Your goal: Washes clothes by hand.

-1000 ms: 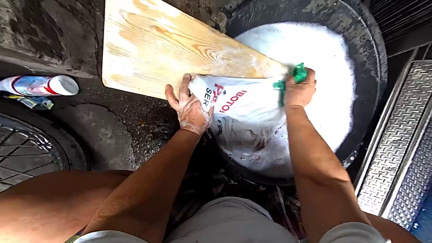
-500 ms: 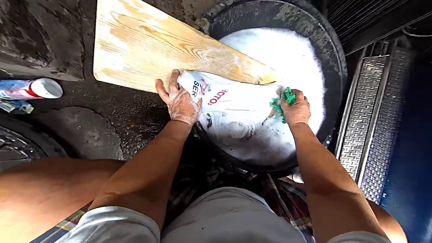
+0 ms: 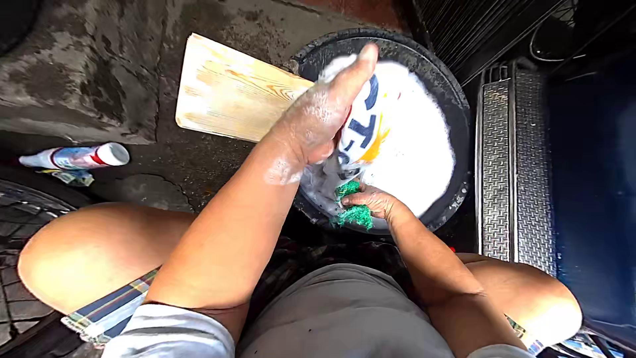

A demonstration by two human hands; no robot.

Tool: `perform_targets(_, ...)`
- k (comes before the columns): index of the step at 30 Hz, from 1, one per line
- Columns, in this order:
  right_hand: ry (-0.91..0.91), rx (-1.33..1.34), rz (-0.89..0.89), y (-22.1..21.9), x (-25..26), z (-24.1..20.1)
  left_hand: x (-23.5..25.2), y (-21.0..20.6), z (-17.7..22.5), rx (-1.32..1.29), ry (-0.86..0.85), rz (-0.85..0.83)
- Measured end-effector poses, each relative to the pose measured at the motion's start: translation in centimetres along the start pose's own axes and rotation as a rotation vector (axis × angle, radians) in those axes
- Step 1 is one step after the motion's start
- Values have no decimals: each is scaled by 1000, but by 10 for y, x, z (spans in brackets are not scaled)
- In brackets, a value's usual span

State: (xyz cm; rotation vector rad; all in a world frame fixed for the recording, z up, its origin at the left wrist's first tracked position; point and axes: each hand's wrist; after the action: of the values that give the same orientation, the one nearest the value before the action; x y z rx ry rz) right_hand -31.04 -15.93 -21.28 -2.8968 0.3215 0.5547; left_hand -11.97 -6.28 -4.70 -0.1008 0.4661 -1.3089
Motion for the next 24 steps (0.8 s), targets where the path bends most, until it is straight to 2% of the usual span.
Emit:
perform_targets(2, 54, -105, -47, 3, -11, -12, -8, -7, 19, -62, -105, -153)
perform_targets(4, 32, -231, -100, 14, -13, -27, -12, -1, 29, -83, -211, -190)
perform_targets(10, -114, -752, -40, 66, -26, -63, -12, 26, 23, -302, -205, -49)
perform_targets(13, -133, -832, -3, 94, -25, -74, -7, 37, 10, -363, -231, -86)
perform_targets(16, -157, -917, -31, 91, -14, -85, -8, 37, 7, -411, -236, -120)
perform_targets(18, -162, -1071, 51, 89, -13, -97, -13, 39, 15, -397, -253, -67)
perform_targets(21, -42, -1331, 386, 108, -26, -128, -13, 63, 14, -335, -300, 11)
perform_targets(22, 21, -1391, 489, 119, -27, -135, -8, 75, 6, -297, -311, 98)
perform_targets(24, 84, -1384, 593, 137, -18, -134, 4, 102, -29, -90, -269, 438)
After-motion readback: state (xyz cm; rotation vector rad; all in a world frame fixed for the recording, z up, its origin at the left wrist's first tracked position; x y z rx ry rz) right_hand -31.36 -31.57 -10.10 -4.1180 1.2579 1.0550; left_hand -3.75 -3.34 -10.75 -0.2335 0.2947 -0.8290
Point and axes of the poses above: each hand's wrist, its own x-axis towards the middle knuckle, its own y-axis out of the back of the hand, z = x × y, and after that the axes turned 15 degrees about y, right-handed
